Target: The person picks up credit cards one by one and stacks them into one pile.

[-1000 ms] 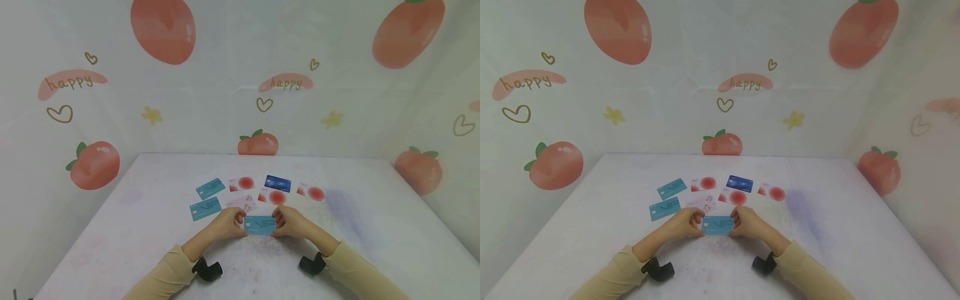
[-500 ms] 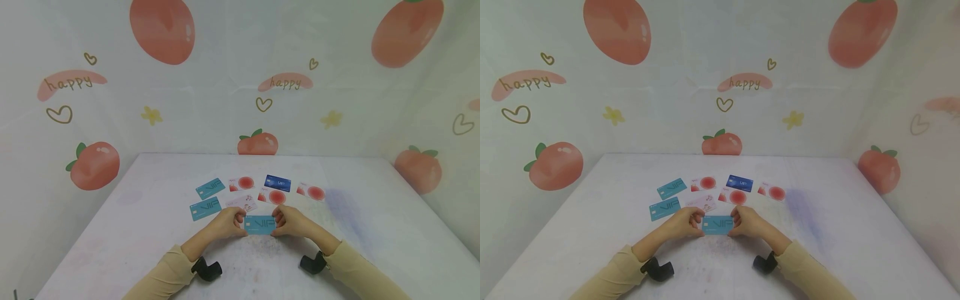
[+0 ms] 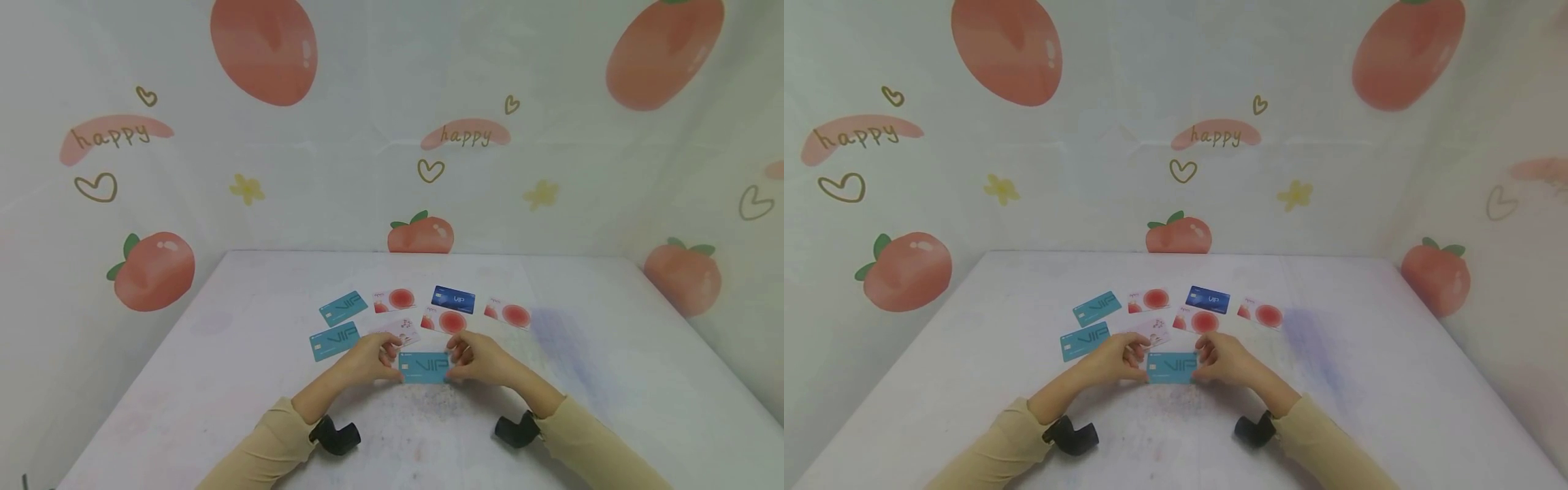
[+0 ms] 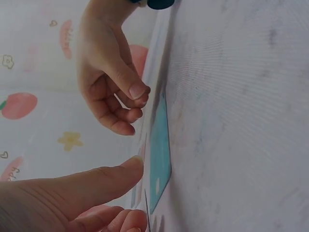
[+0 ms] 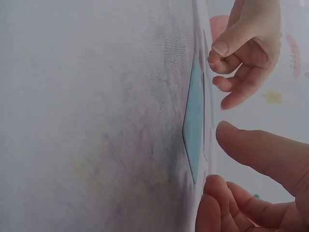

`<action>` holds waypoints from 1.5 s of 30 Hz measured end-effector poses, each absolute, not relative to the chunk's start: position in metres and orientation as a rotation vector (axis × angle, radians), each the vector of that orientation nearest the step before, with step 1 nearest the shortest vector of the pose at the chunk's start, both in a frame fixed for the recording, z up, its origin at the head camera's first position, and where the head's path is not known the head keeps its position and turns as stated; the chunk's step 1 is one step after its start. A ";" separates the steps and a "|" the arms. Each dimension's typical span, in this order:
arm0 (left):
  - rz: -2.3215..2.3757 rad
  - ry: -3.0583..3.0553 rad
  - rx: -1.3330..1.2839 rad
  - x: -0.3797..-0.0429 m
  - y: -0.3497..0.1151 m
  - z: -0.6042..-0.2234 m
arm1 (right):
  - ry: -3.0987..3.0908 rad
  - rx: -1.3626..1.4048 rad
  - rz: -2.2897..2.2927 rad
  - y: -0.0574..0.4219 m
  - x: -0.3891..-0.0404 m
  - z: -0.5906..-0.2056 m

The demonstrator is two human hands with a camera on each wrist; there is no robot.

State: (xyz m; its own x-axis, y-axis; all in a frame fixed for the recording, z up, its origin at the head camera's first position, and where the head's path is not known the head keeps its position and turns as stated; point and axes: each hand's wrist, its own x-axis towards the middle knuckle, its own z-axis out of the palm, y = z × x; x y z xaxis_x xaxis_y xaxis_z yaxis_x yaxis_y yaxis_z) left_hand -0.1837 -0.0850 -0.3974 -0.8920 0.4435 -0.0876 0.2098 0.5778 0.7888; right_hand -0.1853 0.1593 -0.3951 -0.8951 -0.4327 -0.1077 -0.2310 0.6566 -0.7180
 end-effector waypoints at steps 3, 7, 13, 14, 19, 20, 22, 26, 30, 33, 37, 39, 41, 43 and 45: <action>1.245 2.521 0.556 -0.185 -0.084 -0.397 | 2.618 -0.536 -1.077 0.161 -0.186 -0.395; 1.270 2.502 0.552 -0.188 -0.082 -0.395 | 2.645 -0.546 -1.066 0.164 -0.188 -0.394; 1.261 2.486 0.587 -0.190 -0.077 -0.391 | 2.678 -0.595 -1.085 0.170 -0.189 -0.392; 1.256 2.487 0.603 -0.191 -0.075 -0.390 | 2.686 -0.606 -1.089 0.171 -0.189 -0.392; 1.213 2.498 0.661 -0.195 -0.067 -0.388 | 2.705 -0.591 -1.094 0.178 -0.190 -0.393; 1.204 2.500 0.658 -0.197 -0.065 -0.388 | 2.706 -0.573 -1.094 0.179 -0.190 -0.393; 1.187 2.509 0.644 -0.199 -0.061 -0.388 | 2.708 -0.542 -1.094 0.183 -0.191 -0.394; 1.171 2.531 0.606 -0.204 -0.053 -0.388 | 2.737 -0.499 -1.102 0.191 -0.193 -0.395; 1.182 2.538 0.609 -0.209 -0.045 -0.388 | 2.766 -0.447 -1.112 0.202 -0.196 -0.394; 1.199 2.536 0.620 -0.214 -0.040 -0.387 | 2.771 -0.420 -1.128 0.211 -0.199 -0.394; 1.200 2.549 0.663 -0.222 -0.033 -0.384 | 2.779 -0.349 -1.140 0.224 -0.204 -0.395; 1.198 2.547 0.658 -0.225 -0.028 -0.383 | 2.791 -0.303 -1.131 0.231 -0.206 -0.395; 1.207 2.530 0.633 -0.228 -0.024 -0.381 | 2.805 -0.270 -1.121 0.237 -0.208 -0.396; 1.212 2.521 0.616 -0.231 -0.019 -0.380 | 2.822 -0.238 -1.101 0.242 -0.209 -0.396; 1.204 2.522 0.602 -0.235 -0.014 -0.379 | 2.836 -0.213 -1.079 0.247 -0.210 -0.395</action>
